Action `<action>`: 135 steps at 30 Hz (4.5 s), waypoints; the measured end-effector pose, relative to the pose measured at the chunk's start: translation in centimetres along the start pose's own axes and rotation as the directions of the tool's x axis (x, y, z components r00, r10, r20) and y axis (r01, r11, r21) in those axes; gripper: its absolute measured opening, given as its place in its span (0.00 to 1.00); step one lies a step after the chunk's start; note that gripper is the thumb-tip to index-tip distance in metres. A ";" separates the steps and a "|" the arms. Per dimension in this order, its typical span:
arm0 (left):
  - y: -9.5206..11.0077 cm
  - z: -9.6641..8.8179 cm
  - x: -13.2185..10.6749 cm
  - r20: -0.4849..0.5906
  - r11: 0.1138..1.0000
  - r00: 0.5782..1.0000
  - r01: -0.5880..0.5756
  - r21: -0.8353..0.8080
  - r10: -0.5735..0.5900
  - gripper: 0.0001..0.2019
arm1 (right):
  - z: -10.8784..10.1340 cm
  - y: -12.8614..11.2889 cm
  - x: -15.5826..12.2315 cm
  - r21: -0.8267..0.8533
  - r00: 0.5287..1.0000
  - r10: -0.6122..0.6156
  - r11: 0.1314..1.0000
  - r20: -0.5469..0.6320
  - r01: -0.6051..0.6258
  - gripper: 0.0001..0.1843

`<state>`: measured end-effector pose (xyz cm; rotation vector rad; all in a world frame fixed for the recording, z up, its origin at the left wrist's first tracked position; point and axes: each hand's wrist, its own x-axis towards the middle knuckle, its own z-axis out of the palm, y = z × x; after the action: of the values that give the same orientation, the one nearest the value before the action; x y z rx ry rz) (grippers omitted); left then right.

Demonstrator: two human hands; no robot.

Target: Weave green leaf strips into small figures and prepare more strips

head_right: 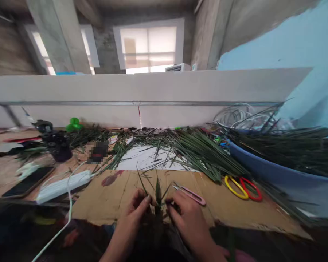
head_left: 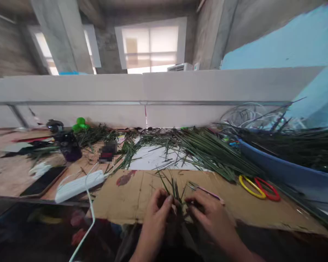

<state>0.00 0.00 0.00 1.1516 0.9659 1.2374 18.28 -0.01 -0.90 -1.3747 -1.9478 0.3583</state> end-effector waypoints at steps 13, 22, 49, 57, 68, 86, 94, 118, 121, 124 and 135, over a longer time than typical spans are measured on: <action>-0.9 0.8 0.6 0.062 0.930 0.993 -0.118 0.347 0.103 0.08 | -0.9 -1.9 0.7 -0.097 0.924 -0.297 0.955 -0.241 0.282 0.09; -0.5 0.7 0.6 0.154 0.893 0.982 -0.165 0.418 0.109 0.08 | -0.7 -2.7 2.0 -0.062 0.935 -0.278 0.961 -0.219 0.271 0.11; 0.0 0.5 1.4 0.046 0.984 0.999 -0.017 0.175 0.009 0.05 | -1.9 -1.7 0.1 0.351 0.985 0.088 0.927 0.149 -0.136 0.11; 0.3 0.5 1.0 0.080 0.974 0.995 -0.072 0.215 0.056 0.07 | -0.9 -1.6 0.6 0.346 0.985 0.105 0.927 0.134 -0.146 0.05; 0.0 0.8 0.3 0.103 0.803 0.957 -0.285 0.523 0.273 0.11 | 0.5 -0.6 0.3 0.357 0.985 0.133 0.920 0.106 -0.163 0.06; -0.7 1.1 0.5 0.053 0.797 0.924 -0.356 0.488 0.380 0.08 | 0.2 -0.7 1.1 0.655 0.938 0.188 0.675 0.293 -0.340 0.11; -0.8 0.9 0.4 0.057 0.808 0.946 -0.304 0.504 0.320 0.07 | 0.0 -1.0 1.1 0.449 0.973 0.195 0.863 0.122 -0.230 0.06; -0.8 0.4 0.5 0.135 0.801 0.968 -0.251 0.543 0.212 0.11 | -0.1 0.3 0.7 0.831 0.854 0.391 0.297 0.344 -0.471 0.07; -0.6 0.3 0.4 0.132 0.788 0.975 -0.223 0.574 0.180 0.10 | -0.2 0.7 0.6 0.822 0.844 0.413 0.304 0.343 -0.482 0.10; -0.3 0.3 0.3 0.117 0.778 0.982 -0.187 0.600 0.146 0.10 | -0.3 1.0 0.5 0.800 0.846 0.422 0.353 0.327 -0.485 0.10; -1.3 -0.2 0.6 0.067 0.873 0.996 -0.085 0.480 0.060 0.09 | -1.3 0.8 0.2 0.770 0.838 0.437 0.393 0.325 -0.503 0.10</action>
<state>0.13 0.65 -1.24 1.6136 1.2453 1.0433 19.70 0.27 -0.35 -1.1759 -1.0364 1.4422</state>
